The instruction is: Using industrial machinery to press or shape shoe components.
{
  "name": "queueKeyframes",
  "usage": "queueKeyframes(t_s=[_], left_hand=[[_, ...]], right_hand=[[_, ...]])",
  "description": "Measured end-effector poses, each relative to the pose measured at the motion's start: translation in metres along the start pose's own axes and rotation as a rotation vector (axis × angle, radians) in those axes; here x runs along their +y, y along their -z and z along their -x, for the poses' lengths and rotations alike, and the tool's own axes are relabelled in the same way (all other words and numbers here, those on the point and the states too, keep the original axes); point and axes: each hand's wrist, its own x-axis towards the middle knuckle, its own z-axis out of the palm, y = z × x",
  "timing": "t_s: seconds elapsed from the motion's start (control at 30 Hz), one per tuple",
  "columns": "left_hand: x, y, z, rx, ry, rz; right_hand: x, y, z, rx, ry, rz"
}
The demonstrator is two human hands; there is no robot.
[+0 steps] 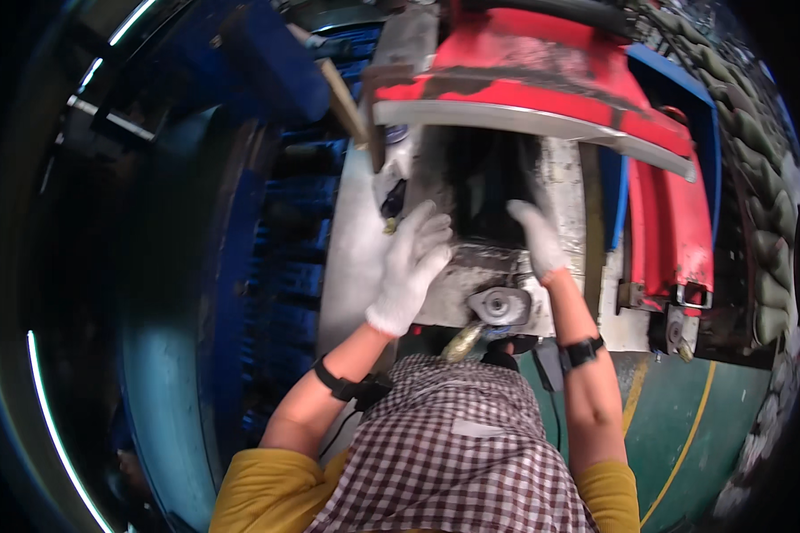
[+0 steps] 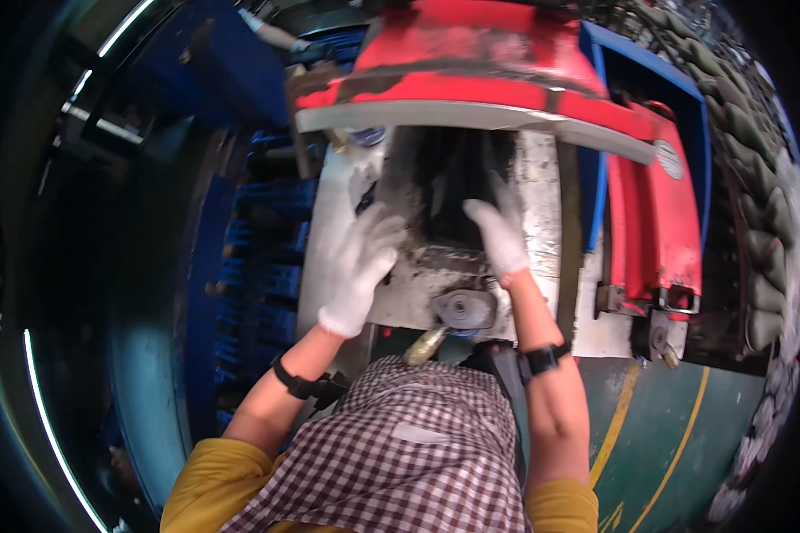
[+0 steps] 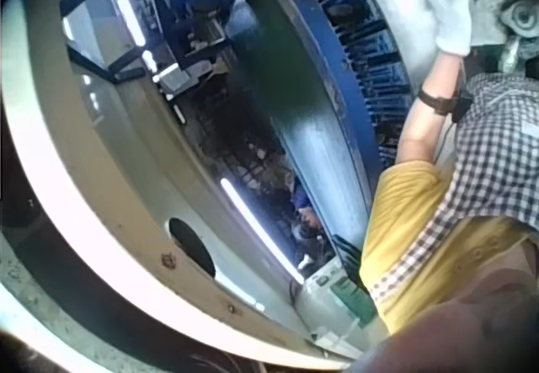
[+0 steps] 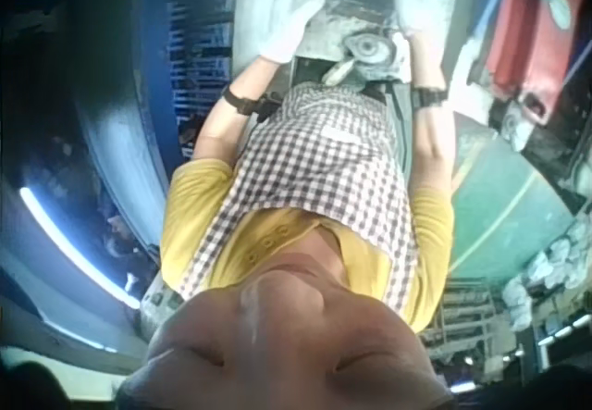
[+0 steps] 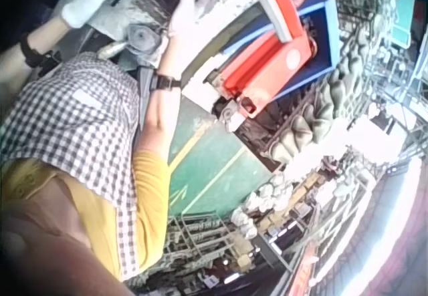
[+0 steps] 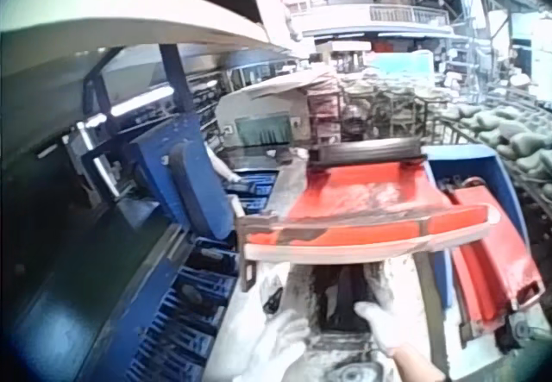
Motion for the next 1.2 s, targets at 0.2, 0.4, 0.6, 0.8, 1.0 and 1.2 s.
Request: queueKeyframes(t_s=[0.2,0.4,0.6,0.8,1.0,1.2], left_hand=[[-0.054,0.024,0.015,-0.011,0.44,0.851],[-0.079,0.108,0.043,0.447,0.392,0.826],[-0.176,0.259,0.016,0.936,0.445,0.372],[-0.188,0.345,-0.021,1.264,0.45,-0.262],[-0.223,0.378,-0.002,1.109,0.453,-0.779],[-0.218,0.353,0.119,1.266,0.453,-0.91]], right_hand=[[-0.047,-0.045,0.098,-0.393,-0.149,-0.459],[-0.001,-0.042,0.111,-0.196,0.429,0.678],[0.022,-0.033,0.118,0.005,0.424,0.959],[0.024,-0.033,0.116,0.016,0.379,0.974],[0.025,-0.035,0.116,0.017,0.393,0.962],[0.022,-0.036,0.116,0.022,0.369,0.921]])
